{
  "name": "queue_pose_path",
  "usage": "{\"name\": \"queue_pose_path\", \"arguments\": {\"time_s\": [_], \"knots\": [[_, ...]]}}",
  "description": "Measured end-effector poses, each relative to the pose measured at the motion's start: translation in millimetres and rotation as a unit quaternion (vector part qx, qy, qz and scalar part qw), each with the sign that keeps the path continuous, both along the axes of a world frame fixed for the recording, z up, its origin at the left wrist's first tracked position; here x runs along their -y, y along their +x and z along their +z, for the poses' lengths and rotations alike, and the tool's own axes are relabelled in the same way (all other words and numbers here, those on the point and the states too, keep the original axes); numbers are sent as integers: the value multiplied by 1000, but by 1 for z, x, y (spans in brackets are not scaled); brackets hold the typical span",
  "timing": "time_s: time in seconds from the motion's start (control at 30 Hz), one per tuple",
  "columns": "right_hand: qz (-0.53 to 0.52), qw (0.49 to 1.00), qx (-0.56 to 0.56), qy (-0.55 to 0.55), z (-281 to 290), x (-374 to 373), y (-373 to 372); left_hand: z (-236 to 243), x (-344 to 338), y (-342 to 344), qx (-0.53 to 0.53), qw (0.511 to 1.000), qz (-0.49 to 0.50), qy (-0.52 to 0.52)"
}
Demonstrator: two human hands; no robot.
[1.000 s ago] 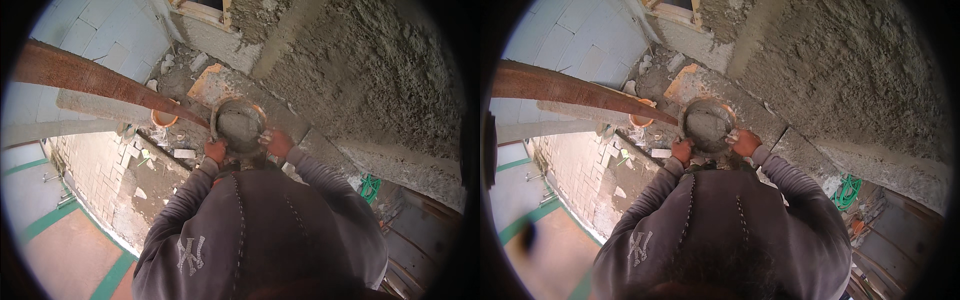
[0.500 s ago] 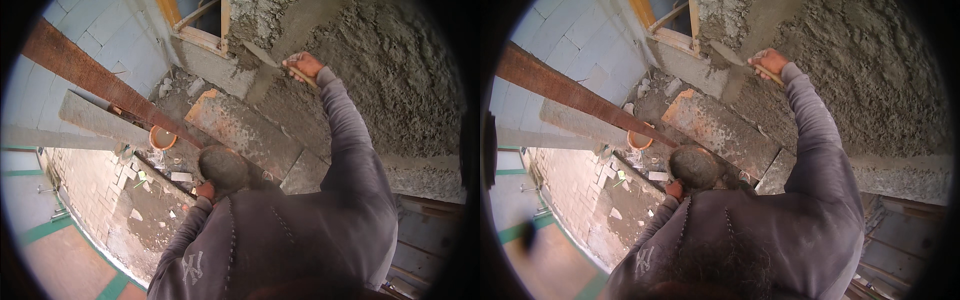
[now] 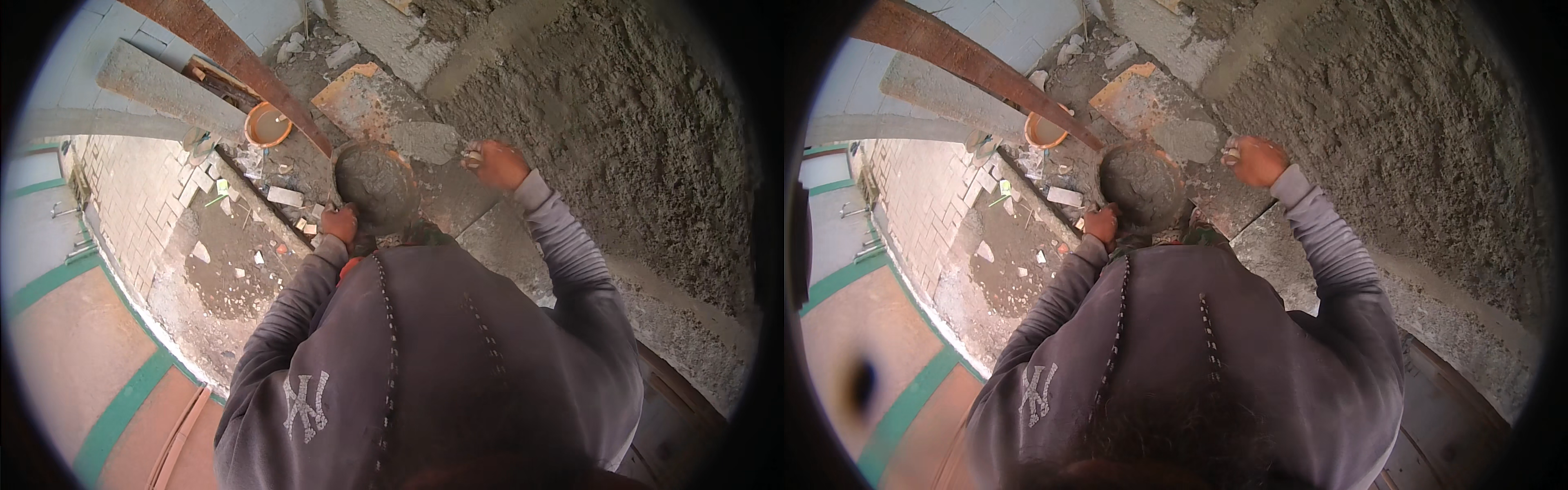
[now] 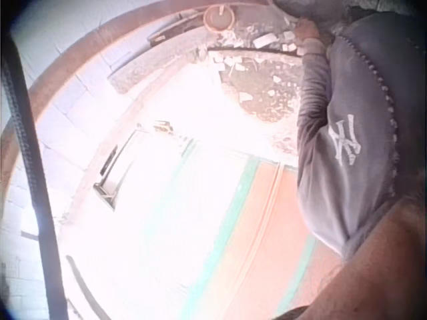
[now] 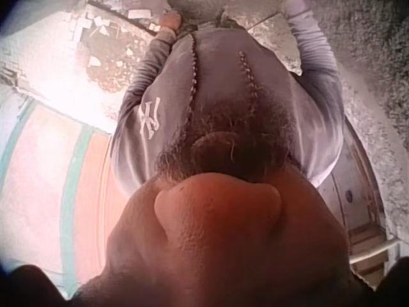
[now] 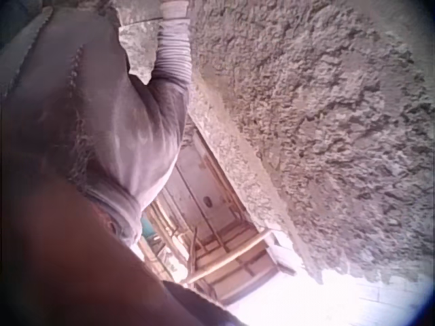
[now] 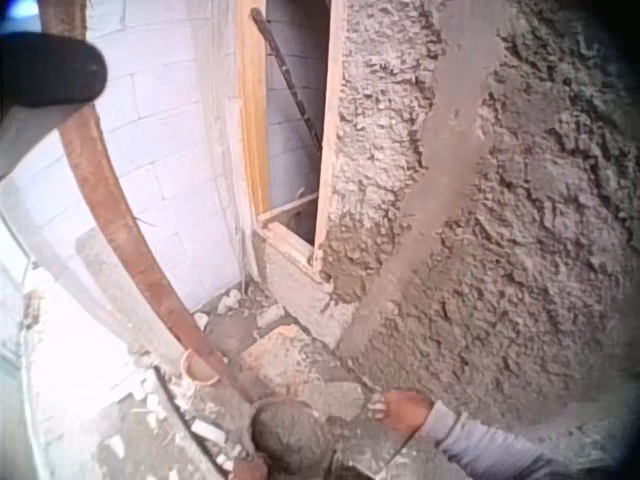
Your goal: The person applies wet concrete to a wall using a trowel. They scoop the mixture from a bucket and spread it onto the rough surface of the wall.
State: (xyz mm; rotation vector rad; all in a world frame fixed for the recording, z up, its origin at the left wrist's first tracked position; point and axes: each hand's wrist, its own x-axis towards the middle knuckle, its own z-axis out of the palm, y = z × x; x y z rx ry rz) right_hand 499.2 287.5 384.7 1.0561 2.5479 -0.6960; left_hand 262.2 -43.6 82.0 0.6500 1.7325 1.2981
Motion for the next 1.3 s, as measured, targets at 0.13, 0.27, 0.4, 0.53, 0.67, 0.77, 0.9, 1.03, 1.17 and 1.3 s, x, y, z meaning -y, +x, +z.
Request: {"name": "queue_pose_path", "arguments": {"time_s": [0.13, 0.27, 0.4, 0.53, 0.67, 0.77, 0.9, 1.03, 1.17, 1.3], "knots": [[192, 979, 55, 41, -114, 58, 3, 102, -47, 41, 232, 956, 176, -19], [-52, 991, -46, -111, -122, 80, 19, 142, -62, 62, 50, 990, 121, -45], [-81, 967, -139, -195, -141, 66, 81, 143, -58, 63, 285, 936, 176, -109], [-47, 977, -64, -200, -145, 39, 64, 77, -34, 64, 63, 987, 35, -143], [7, 949, -184, -258, -123, 8, 33, 24, 5, 63, -23, 999, 9, -37], [-40, 848, -78, -522, -92, -52, -9, 38, 0, 56, -76, 987, -53, -134], [-173, 780, -72, -596, -131, -147, -47, 105, -53, 56, 272, 901, 310, -137], [-359, 859, -176, -320, -152, -239, -66, 50, -31, 42, 117, 957, 254, -76], [-330, 897, -244, -163, -7, -204, -52, 55, -53, 41, 124, 950, 256, -129], [-183, 961, -176, -106, -9, -155, -41, 11, -58, 35, 134, 964, 213, -91]]}}
